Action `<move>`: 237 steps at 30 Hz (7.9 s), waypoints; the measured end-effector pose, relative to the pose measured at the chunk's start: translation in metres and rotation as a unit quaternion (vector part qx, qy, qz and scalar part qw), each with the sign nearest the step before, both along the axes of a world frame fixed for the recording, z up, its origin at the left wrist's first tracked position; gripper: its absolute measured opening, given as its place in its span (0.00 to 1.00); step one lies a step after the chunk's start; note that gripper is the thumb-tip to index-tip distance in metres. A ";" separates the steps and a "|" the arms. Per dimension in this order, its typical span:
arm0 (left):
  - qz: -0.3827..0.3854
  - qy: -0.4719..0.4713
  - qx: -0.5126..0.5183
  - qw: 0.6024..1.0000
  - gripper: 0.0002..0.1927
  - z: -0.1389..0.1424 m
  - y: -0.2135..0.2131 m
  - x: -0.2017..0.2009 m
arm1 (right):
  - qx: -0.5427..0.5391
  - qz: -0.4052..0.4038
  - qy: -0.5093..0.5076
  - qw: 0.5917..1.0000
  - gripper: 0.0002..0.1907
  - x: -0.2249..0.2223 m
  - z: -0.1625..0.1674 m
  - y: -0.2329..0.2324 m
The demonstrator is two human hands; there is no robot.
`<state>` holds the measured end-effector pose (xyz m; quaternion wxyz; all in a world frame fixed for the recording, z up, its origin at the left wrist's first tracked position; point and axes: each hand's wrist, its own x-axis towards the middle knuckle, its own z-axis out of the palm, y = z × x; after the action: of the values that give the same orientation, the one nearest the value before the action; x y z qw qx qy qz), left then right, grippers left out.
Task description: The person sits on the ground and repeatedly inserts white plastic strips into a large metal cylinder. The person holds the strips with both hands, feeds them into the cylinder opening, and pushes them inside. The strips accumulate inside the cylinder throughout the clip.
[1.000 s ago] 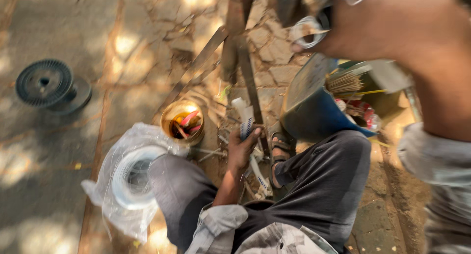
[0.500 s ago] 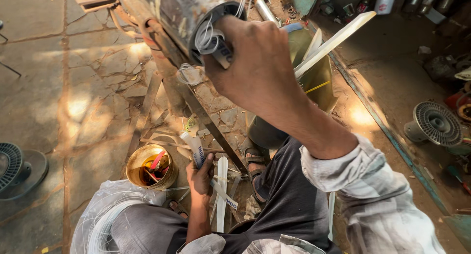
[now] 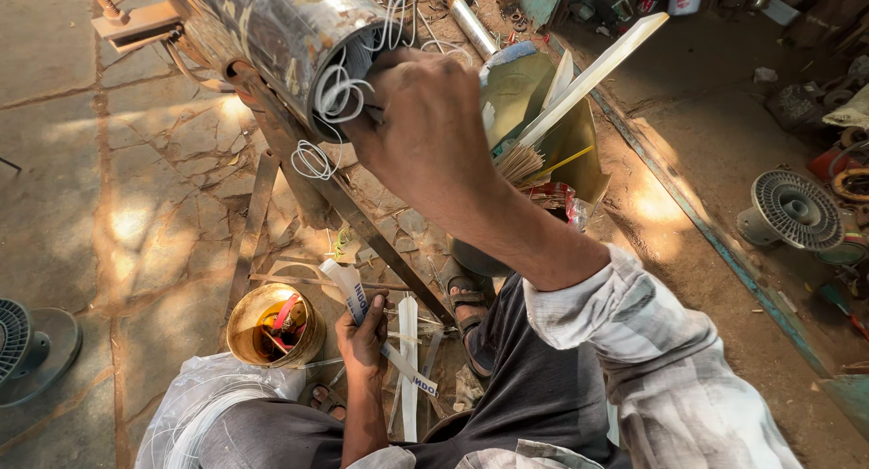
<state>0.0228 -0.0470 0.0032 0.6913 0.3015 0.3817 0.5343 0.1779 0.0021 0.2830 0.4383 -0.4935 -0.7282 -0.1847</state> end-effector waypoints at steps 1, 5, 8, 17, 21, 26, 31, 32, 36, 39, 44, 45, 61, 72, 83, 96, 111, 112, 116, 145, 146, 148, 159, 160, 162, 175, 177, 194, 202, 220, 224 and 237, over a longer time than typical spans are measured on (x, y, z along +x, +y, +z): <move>0.000 -0.002 -0.001 1.000 0.09 -0.001 0.000 0.000 | 0.003 0.005 -0.001 1.000 0.09 -0.002 0.000 0.002; -0.001 -0.007 0.006 1.000 0.09 -0.002 0.001 0.001 | -0.002 -0.025 -0.030 0.999 0.09 -0.005 0.003 0.002; 0.001 -0.008 0.013 1.000 0.09 -0.001 0.000 0.001 | 0.010 -0.051 -0.051 0.997 0.11 -0.003 0.005 -0.008; -0.004 0.001 0.010 1.000 0.10 -0.005 0.002 0.002 | 0.013 -0.029 -0.028 0.999 0.06 0.001 -0.007 0.003; -0.003 0.004 0.012 1.000 0.10 -0.011 0.002 0.003 | 0.034 -0.026 -0.049 0.998 0.07 -0.003 -0.011 0.014; -0.007 0.006 0.000 1.000 0.10 -0.013 0.004 0.002 | 0.004 -0.063 -0.065 0.996 0.09 -0.006 -0.006 0.006; -0.006 0.001 -0.003 1.000 0.09 -0.016 0.004 0.002 | 0.004 -0.044 -0.024 0.999 0.07 -0.003 -0.010 -0.004; -0.006 0.001 -0.008 1.000 0.09 -0.017 0.004 0.002 | -0.002 -0.044 -0.023 0.999 0.07 -0.002 -0.011 -0.001; -0.008 -0.003 0.002 1.000 0.09 -0.019 0.003 0.004 | 0.005 -0.038 -0.050 0.998 0.05 -0.006 -0.011 0.016; -0.011 -0.004 0.007 1.000 0.09 -0.018 0.004 0.003 | -0.005 -0.053 -0.065 0.996 0.06 -0.009 -0.007 0.012; -0.010 -0.003 0.004 1.000 0.09 -0.014 0.004 0.003 | -0.034 -0.054 -0.009 0.998 0.07 -0.007 -0.007 -0.020; -0.011 -0.005 0.004 1.000 0.09 -0.013 0.004 0.003 | -0.034 -0.049 0.007 0.998 0.06 -0.006 -0.008 -0.024; -0.006 0.008 0.001 1.000 0.09 -0.017 0.006 0.006 | -0.027 -0.030 -0.001 0.999 0.06 -0.005 0.002 -0.009; -0.004 -0.007 0.007 1.000 0.09 -0.014 0.006 0.006 | -0.025 -0.055 -0.110 0.992 0.05 -0.009 0.006 -0.002; -0.002 -0.001 0.002 1.000 0.08 -0.016 0.007 0.003 | 0.034 -0.018 -0.104 0.994 0.04 -0.001 -0.009 0.010; -0.004 -0.002 0.001 1.000 0.09 -0.016 0.007 0.003 | 0.033 -0.008 -0.093 0.995 0.05 0.000 -0.016 0.020; -0.001 0.018 -0.013 1.000 0.07 -0.014 0.006 0.004 | 0.104 -0.018 -0.028 0.994 0.08 -0.008 -0.025 0.052; -0.003 0.017 -0.007 1.000 0.07 -0.014 0.005 0.005 | 0.067 -0.018 -0.011 0.998 0.08 -0.009 -0.023 0.052; 0.000 0.023 -0.015 1.000 0.08 -0.012 0.004 0.006 | -0.047 -0.039 0.002 0.998 0.10 -0.007 -0.018 0.045; -0.002 0.013 -0.006 1.000 0.07 -0.001 0.000 0.002 | 0.013 -0.053 -0.186 0.981 0.11 0.003 -0.019 -0.009; -0.001 0.015 -0.004 1.000 0.07 -0.002 0.000 0.002 | 0.003 -0.057 -0.188 0.980 0.11 0.002 -0.020 -0.008; -0.002 0.019 0.000 1.000 0.08 -0.004 0.000 0.000 | 0.025 -0.079 -0.225 0.971 0.07 0.001 -0.022 -0.007; 0.000 0.023 -0.004 1.000 0.07 -0.007 0.005 0.005 | -0.047 -0.058 -0.169 0.983 0.13 0.003 -0.018 -0.005; 0.000 0.036 -0.010 0.999 0.07 -0.008 0.006 0.005 | -0.056 -0.066 -0.179 0.980 0.13 0.003 -0.017 -0.005; -0.007 0.042 -0.008 0.999 0.07 -0.009 0.006 0.006 | -0.059 -0.079 -0.192 0.976 0.11 0.000 -0.014 -0.005; -0.004 0.066 -0.009 0.998 0.06 -0.004 0.003 0.005 | -0.025 -0.067 -0.159 0.985 0.10 -0.011 -0.009 0.001; -0.004 0.069 -0.009 0.998 0.06 -0.003 0.002 0.005 | -0.012 -0.071 -0.155 0.985 0.13 -0.014 -0.005 0.000; -0.004 0.031 0.000 1.000 0.08 -0.002 0.002 0.001 | -0.019 -0.012 -0.008 1.000 0.23 -0.008 -0.039 -0.041; -0.013 0.053 -0.012 0.998 0.07 -0.010 0.004 0.012 | 0.012 0.172 0.437 0.883 0.26 -0.029 -0.100 -0.003; 0.022 0.016 0.016 0.999 0.07 -0.004 0.009 -0.018 | 0.122 0.211 0.715 0.655 0.06 -0.034 -0.080 0.103; 0.020 -0.026 0.015 0.999 0.07 0.007 0.006 -0.031 | 0.155 0.120 0.595 0.779 0.02 -0.035 -0.073 0.095; 0.016 -0.008 0.041 0.999 0.09 0.028 0.001 -0.020 | 0.148 0.085 -0.480 0.860 0.21 0.003 0.097 0.045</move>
<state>0.0026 -0.0457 0.0311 0.6728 0.3186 0.3588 0.5631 0.1813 0.0469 0.3798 0.1163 -0.2088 -0.8515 -0.4666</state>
